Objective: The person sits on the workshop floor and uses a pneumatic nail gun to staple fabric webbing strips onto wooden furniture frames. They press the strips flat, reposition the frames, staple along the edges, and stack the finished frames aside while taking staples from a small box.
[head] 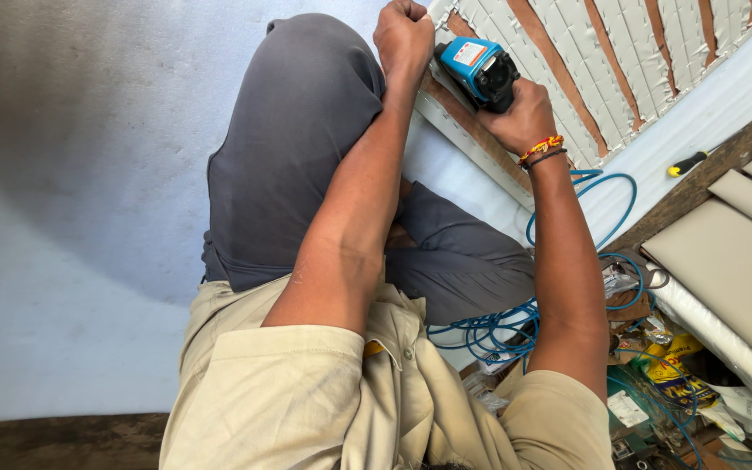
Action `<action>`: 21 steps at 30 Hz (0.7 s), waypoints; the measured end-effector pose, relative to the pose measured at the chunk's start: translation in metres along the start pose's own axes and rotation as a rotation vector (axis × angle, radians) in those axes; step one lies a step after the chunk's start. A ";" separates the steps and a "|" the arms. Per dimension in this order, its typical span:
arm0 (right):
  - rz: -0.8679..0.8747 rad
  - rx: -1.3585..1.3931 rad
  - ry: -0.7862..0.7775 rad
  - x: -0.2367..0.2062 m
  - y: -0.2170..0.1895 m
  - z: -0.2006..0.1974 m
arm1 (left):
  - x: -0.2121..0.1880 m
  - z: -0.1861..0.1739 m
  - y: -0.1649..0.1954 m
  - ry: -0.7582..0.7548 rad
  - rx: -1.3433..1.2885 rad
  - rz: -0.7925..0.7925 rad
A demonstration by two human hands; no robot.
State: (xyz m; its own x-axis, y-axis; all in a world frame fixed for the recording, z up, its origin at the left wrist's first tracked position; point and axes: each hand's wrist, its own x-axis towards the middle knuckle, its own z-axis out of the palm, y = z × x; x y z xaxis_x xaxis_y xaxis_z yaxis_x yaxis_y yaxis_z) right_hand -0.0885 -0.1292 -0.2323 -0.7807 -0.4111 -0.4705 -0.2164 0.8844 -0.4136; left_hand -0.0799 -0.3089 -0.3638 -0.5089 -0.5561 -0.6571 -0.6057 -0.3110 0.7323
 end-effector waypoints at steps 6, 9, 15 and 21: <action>-0.040 0.009 0.018 -0.002 0.003 0.003 | -0.001 0.001 0.000 -0.007 -0.008 -0.004; -0.007 -0.001 0.012 -0.002 0.004 0.003 | -0.002 0.000 0.001 -0.011 -0.005 -0.019; -0.045 -0.045 0.045 -0.024 0.011 -0.017 | -0.002 -0.003 0.005 -0.032 0.001 -0.027; 0.061 -0.268 -0.056 -0.106 0.014 -0.072 | -0.005 -0.001 0.009 -0.017 0.062 -0.080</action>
State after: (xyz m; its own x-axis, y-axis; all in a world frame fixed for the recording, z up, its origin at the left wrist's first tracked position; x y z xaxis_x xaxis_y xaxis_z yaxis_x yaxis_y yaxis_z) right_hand -0.0508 -0.0575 -0.1320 -0.7652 -0.3606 -0.5334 -0.3231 0.9316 -0.1663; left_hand -0.0821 -0.3098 -0.3535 -0.4670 -0.5180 -0.7167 -0.6818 -0.3052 0.6649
